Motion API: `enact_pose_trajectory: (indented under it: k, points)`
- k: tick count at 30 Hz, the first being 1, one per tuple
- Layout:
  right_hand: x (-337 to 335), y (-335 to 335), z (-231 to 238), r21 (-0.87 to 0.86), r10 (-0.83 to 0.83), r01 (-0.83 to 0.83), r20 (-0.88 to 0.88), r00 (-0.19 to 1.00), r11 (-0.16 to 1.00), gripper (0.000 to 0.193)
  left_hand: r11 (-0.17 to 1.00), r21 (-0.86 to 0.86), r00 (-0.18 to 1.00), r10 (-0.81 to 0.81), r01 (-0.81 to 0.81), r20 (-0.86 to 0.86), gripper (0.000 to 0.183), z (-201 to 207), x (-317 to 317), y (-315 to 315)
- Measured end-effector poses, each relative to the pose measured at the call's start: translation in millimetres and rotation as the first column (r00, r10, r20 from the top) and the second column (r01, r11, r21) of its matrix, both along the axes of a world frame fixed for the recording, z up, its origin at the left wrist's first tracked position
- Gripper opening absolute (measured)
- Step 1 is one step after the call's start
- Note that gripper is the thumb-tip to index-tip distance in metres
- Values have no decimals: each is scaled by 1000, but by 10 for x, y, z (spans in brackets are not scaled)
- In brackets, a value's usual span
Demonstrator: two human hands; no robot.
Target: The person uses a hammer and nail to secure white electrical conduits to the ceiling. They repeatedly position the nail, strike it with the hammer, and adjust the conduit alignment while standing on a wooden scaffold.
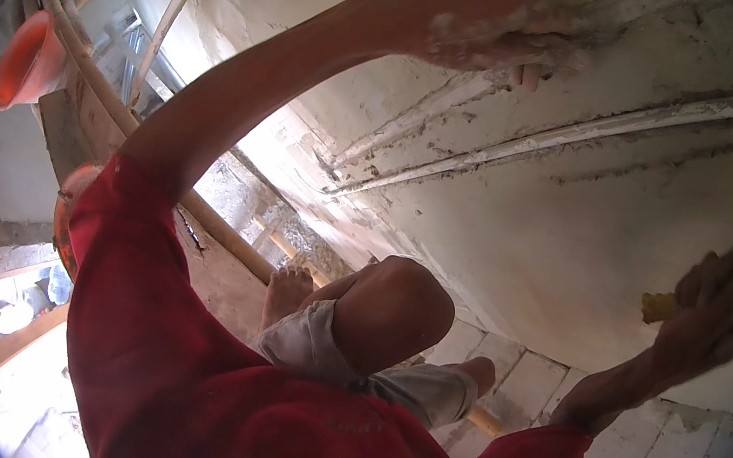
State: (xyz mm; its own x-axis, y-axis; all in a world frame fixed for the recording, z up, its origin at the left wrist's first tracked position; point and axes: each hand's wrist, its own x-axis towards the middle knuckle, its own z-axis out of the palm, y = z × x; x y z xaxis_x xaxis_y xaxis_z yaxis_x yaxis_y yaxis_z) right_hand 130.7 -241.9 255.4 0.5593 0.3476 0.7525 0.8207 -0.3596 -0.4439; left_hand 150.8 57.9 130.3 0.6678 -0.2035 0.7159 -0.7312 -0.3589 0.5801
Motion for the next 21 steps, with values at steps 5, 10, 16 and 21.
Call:
enact_pose_trajectory:
  k: [5, 10, 16, 21]
  points:
    - [-95, 206, -22, 52, -201, 198, 71, 977, 979, 44, 960, -198, 962, -230, 199, -149, 34, -22, -133, 186]
    - [-107, 303, -2, 81, -343, 337, 75, 936, 938, 44, 911, -238, 933, -357, 338, -39, 34, -25, 59, 203]
    - [162, 182, -182, -438, -5, -53, -130, 992, 898, 29, 964, -20, 962, -265, 265, -71, 35, 55, -70, 220]
    - [148, 146, -114, -481, 46, 98, 280, 959, 871, 24, 947, -10, 946, -321, 321, -36, 37, -31, 37, 243]
